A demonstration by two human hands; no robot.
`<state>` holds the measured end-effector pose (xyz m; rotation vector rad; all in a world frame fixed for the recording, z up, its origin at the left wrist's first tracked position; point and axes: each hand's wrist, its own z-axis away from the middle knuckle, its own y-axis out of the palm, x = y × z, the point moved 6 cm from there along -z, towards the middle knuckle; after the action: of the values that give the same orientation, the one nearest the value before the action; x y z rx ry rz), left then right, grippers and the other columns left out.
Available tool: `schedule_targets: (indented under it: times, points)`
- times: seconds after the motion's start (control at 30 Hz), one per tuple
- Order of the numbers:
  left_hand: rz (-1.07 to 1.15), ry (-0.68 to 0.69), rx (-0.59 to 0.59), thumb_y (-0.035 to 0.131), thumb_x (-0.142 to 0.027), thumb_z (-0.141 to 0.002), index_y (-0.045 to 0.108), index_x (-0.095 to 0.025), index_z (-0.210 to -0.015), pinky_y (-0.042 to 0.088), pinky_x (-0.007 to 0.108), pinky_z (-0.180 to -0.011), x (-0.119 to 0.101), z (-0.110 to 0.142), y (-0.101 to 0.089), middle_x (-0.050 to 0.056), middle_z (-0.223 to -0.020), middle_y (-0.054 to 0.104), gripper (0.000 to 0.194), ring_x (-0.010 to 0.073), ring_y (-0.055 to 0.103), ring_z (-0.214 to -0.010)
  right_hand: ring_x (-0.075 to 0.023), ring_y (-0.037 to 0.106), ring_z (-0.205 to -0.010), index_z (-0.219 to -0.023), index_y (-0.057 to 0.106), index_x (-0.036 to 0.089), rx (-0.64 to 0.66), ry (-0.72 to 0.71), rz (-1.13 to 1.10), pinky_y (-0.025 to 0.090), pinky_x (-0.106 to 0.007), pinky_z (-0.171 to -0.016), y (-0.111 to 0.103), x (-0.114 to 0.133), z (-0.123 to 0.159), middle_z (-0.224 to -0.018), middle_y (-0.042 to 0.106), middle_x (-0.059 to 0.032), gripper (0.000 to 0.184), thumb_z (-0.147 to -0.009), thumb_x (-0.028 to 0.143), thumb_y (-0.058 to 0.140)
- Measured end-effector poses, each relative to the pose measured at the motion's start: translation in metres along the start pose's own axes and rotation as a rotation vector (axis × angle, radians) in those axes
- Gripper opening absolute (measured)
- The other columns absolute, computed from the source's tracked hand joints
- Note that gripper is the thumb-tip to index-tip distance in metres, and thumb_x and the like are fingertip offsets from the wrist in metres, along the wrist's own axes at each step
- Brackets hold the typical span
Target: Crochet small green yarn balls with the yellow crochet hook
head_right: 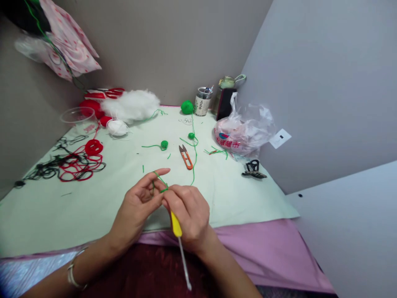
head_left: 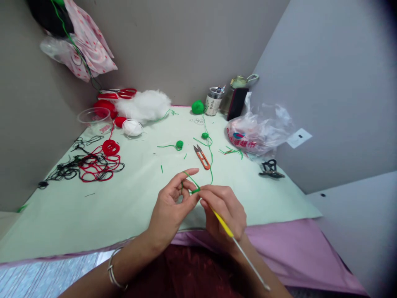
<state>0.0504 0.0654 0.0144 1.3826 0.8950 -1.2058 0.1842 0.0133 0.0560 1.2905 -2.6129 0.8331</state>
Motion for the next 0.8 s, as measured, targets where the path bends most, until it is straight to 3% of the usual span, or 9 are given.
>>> schedule_targets:
  times: [0.27, 0.5, 0.73, 0.8]
  points:
    - [0.107, -0.011, 0.025, 0.086, -0.030, -0.086, 0.078, -0.028, -0.124, 0.044, 0.025, -0.079, 0.001, -0.001, -0.002, -0.002, -0.087, 0.063, 0.039, 0.0124, 0.053, -0.077, -0.0201, 0.074, -0.095, -0.119, 0.071, 0.024, -0.051, 0.243, -0.312, 0.061, -0.036, -0.081, -0.005, -0.016, 0.007, -0.104, 0.079, -0.0067, 0.030, -0.102, 0.007, 0.053]
    - [0.240, -0.084, 0.064, 0.088, -0.028, -0.083, 0.083, -0.027, -0.111, 0.044, 0.024, -0.084, -0.002, -0.002, 0.001, -0.001, -0.088, 0.064, 0.029, 0.0134, 0.057, -0.087, -0.0144, 0.075, -0.078, -0.113, 0.077, 0.026, -0.149, 0.496, -0.467, 0.063, -0.032, -0.077, -0.005, -0.026, 0.011, -0.102, 0.080, -0.0020, 0.028, -0.107, 0.014, 0.052]
    - [0.250, -0.097, 0.044, 0.088, -0.028, -0.082, 0.082, -0.026, -0.112, 0.045, 0.025, -0.085, 0.000, -0.002, 0.000, -0.001, -0.086, 0.065, 0.030, 0.0140, 0.058, -0.086, -0.0165, 0.075, -0.076, -0.110, 0.077, 0.025, -0.111, 0.509, -0.477, 0.064, -0.034, -0.074, -0.005, -0.028, 0.007, -0.100, 0.081, -0.0043, 0.025, -0.107, 0.017, 0.054]
    - [0.197, -0.055, 0.013, 0.087, -0.027, -0.083, 0.081, -0.026, -0.115, 0.045, 0.024, -0.082, -0.001, -0.002, -0.002, -0.002, -0.087, 0.065, 0.032, 0.0126, 0.056, -0.081, -0.0170, 0.075, -0.079, -0.112, 0.076, 0.025, -0.070, 0.450, -0.456, 0.065, -0.034, -0.075, -0.004, -0.026, 0.004, -0.100, 0.081, -0.0043, 0.025, -0.106, 0.015, 0.054]
